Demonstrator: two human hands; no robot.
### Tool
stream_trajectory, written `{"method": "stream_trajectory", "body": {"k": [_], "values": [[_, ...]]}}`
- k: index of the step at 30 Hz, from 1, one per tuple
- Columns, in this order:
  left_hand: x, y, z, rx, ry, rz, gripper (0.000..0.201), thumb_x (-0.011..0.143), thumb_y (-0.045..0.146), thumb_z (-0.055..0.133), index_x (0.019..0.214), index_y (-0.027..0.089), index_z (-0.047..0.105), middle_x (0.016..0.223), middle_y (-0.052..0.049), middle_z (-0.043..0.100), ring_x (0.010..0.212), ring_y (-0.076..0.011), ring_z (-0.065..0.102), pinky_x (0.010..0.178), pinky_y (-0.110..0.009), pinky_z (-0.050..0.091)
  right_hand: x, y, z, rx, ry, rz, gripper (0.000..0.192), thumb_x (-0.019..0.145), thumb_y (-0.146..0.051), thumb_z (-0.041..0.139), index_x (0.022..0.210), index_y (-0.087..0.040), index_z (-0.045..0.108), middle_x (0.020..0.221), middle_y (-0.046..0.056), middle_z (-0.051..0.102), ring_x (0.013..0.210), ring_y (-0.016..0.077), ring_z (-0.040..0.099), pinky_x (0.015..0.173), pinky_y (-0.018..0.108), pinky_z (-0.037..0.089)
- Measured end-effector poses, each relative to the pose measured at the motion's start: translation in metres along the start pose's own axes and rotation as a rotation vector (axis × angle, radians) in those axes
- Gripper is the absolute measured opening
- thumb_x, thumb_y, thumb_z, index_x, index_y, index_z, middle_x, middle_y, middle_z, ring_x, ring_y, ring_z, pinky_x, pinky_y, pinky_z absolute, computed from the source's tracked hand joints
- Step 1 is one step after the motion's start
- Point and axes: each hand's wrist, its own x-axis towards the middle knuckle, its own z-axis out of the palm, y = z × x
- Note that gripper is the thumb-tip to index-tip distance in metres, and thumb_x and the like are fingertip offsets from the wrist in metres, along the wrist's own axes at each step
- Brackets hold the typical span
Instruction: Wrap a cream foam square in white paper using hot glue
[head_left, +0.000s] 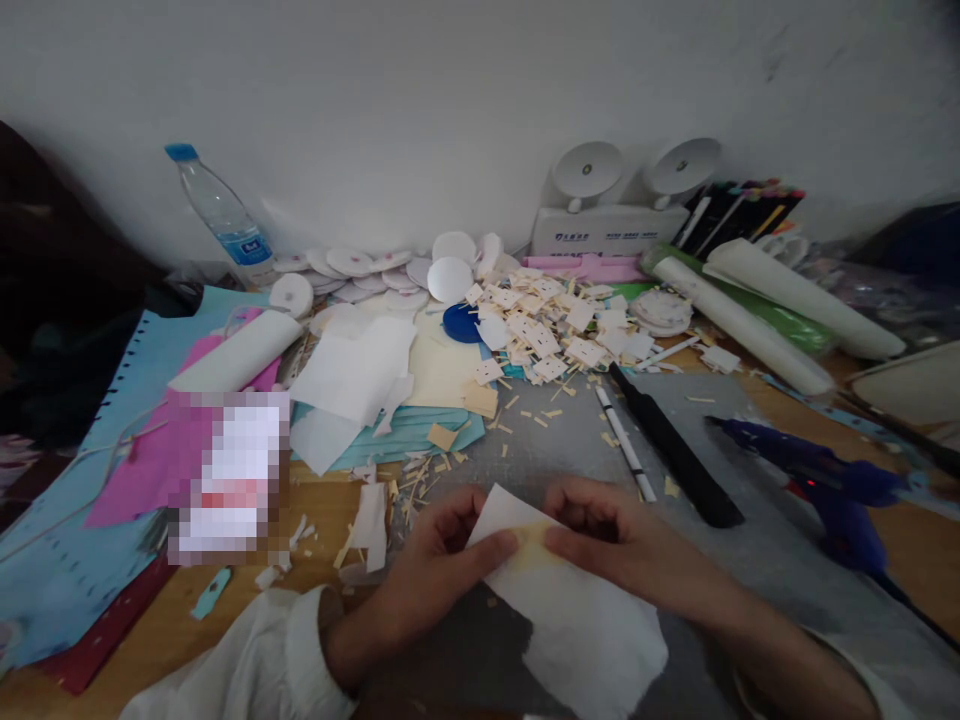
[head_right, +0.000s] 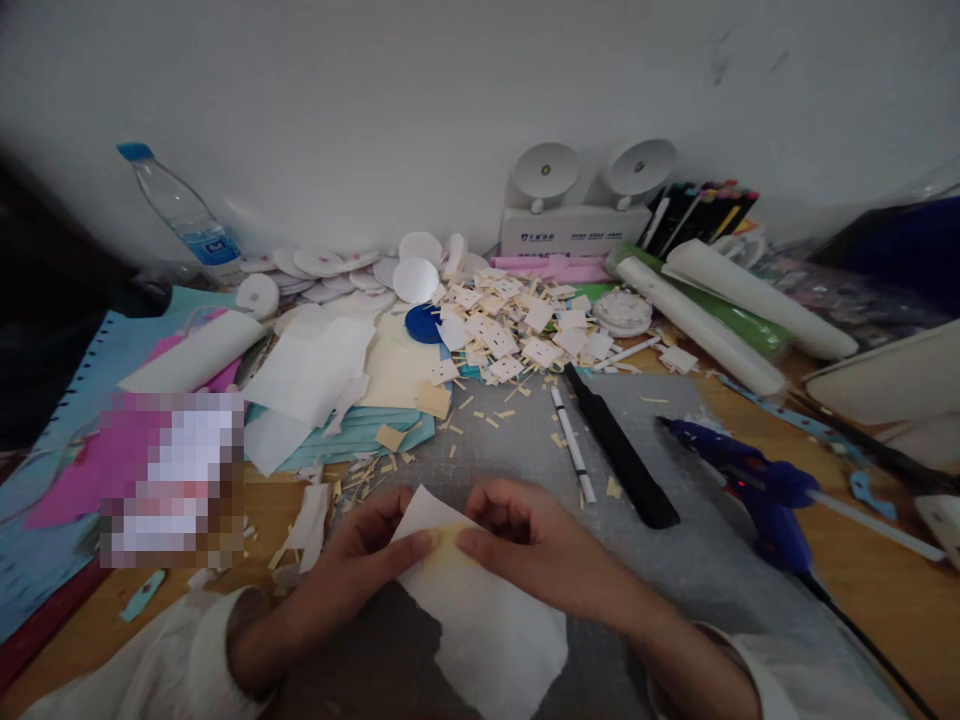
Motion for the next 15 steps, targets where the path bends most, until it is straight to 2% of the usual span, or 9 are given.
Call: {"method": "stream_trajectory", "body": {"k": [9,15], "values": [[-0.0029,-0.0015,-0.0003,0.008,-0.035,-0.06,0.031,0.077,0.043,0.069,0.083,0.013,0.067,0.069,0.0,0.058,0.059,-0.008,0.048,0.054,-0.018,0.037,0.0002,0.0015,-0.0027,-0.023,0.012,0.025,0.042,0.078,-0.057,0.062,0.078,-0.017,0.048,0.059,-0.006,0.043,0.049,0.0052,0.035,0.043,0.018,0.023],[-0.0009,0.0,0.0014,0.004,-0.005,-0.021,0.029,0.073,0.039,0.073,0.083,0.014,0.061,0.074,0.0,0.059,0.066,-0.0102,0.052,0.058,-0.02,0.041,0.0018,0.0035,-0.0029,-0.01,-0.007,0.023,0.041,0.077,-0.056,0.063,0.078,-0.018,0.047,0.062,-0.005,0.045,0.051,0.0065,0.038,0.044,0.019,0.025]]}}
